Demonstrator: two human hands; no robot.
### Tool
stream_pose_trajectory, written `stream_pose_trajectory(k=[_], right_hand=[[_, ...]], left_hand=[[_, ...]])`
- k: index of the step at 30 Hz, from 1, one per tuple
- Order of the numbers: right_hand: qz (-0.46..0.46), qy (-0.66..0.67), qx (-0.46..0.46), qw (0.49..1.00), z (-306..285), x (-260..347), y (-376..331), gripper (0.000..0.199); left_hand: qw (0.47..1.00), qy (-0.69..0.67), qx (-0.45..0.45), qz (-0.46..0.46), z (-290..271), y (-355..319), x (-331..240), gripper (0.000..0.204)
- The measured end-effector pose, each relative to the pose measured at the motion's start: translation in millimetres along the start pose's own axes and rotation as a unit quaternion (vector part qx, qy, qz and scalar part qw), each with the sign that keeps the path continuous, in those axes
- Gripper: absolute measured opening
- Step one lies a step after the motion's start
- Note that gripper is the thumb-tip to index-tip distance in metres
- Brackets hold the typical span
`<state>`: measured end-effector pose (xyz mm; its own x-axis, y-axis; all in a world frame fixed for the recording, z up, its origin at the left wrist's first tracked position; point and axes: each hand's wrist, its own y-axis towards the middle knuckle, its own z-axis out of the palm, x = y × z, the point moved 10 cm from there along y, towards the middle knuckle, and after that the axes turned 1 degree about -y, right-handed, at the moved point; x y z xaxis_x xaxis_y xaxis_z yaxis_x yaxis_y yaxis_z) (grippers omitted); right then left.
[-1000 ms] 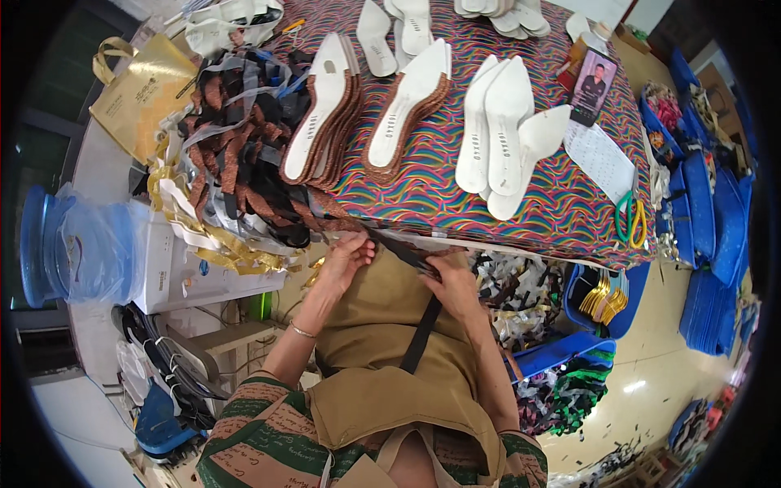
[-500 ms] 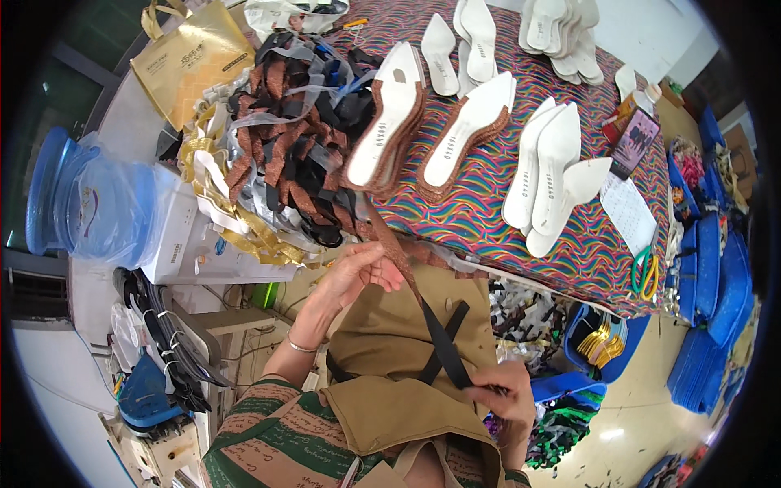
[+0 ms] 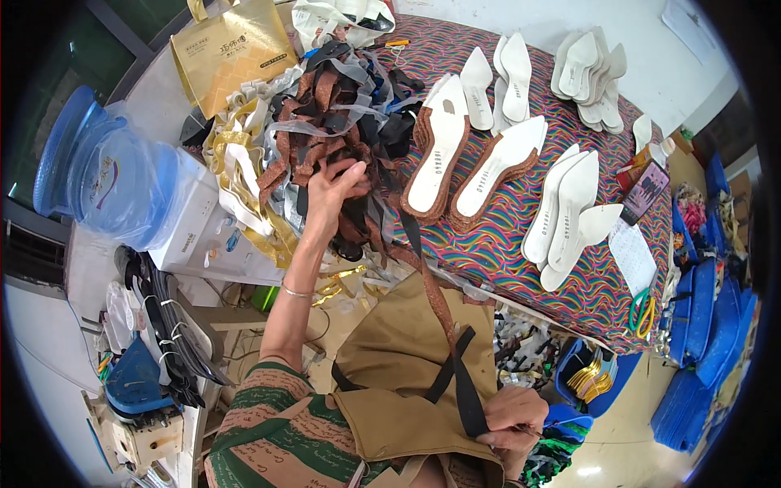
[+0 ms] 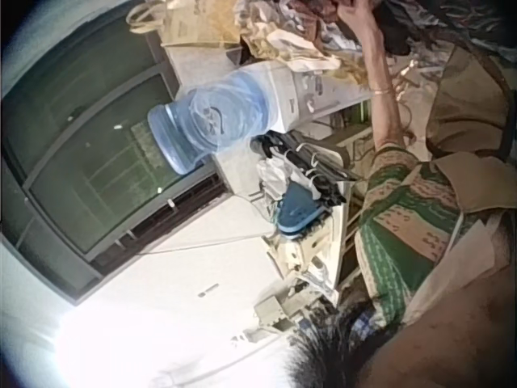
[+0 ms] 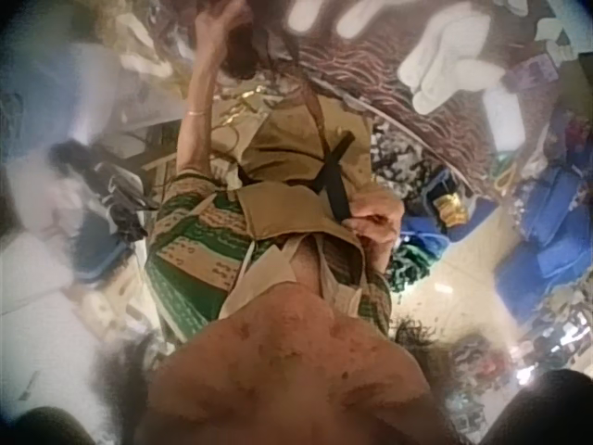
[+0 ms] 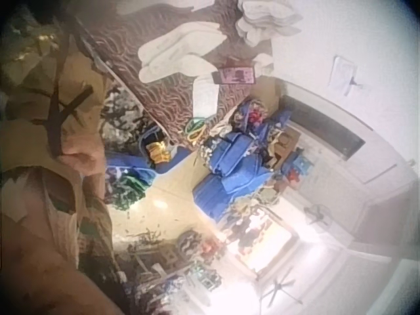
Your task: The person is assembling white shoe insoles by attaching brown fabric strips to their edges. They pick up an insole, wrap the fabric strip around the perimeter, and secure it in place. The process is repeated for multiple insoles, with the person occasionally sorting through a pile of fabric scraps to find suitable pieces.
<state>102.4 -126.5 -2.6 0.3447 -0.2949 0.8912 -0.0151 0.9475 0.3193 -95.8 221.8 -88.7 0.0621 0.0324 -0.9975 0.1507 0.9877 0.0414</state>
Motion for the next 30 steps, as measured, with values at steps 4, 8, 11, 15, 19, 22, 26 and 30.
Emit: stream_pose_trajectory(k=[4, 8, 11, 15, 19, 22, 26, 30], right_hand=[[-0.014, 0.016, 0.103, 0.995, 29, -4, 20, 0.019], [-0.111, 0.112, 0.142, 0.977, 21, 6, 11, 0.005], [-0.163, 0.17, -0.214, 0.948, -42, 15, -30, 0.009], [-0.142, 0.029, -0.035, 0.989, -38, 62, -29, 0.026], [-0.166, -0.039, -0.063, 0.983, -52, 74, -37, 0.028], [-0.176, -0.058, -0.123, 0.975, -66, 80, -47, 0.029], [-0.188, -0.07, -0.177, 0.964, -88, 87, -57, 0.031], [-0.196, -0.074, -0.21, 0.955, -104, 91, -60, 0.033]], left_hand=[[0.988, 0.149, -0.004, -0.045, 0, 26, 12, 0.064], [0.959, 0.261, -0.1, -0.045, -14, 44, 0, 0.049], [0.96, 0.217, -0.167, 0.052, -51, 77, 8, 0.027], [0.982, 0.106, -0.156, 0.012, -72, 105, 10, 0.033], [0.969, 0.182, -0.153, 0.063, -82, 119, 9, 0.037], [0.997, 0.061, -0.015, -0.054, -45, 100, 3, 0.039], [0.986, -0.068, 0.136, -0.074, -28, 58, -32, 0.044], [0.969, 0.103, 0.143, -0.171, -29, -19, -54, 0.06]])
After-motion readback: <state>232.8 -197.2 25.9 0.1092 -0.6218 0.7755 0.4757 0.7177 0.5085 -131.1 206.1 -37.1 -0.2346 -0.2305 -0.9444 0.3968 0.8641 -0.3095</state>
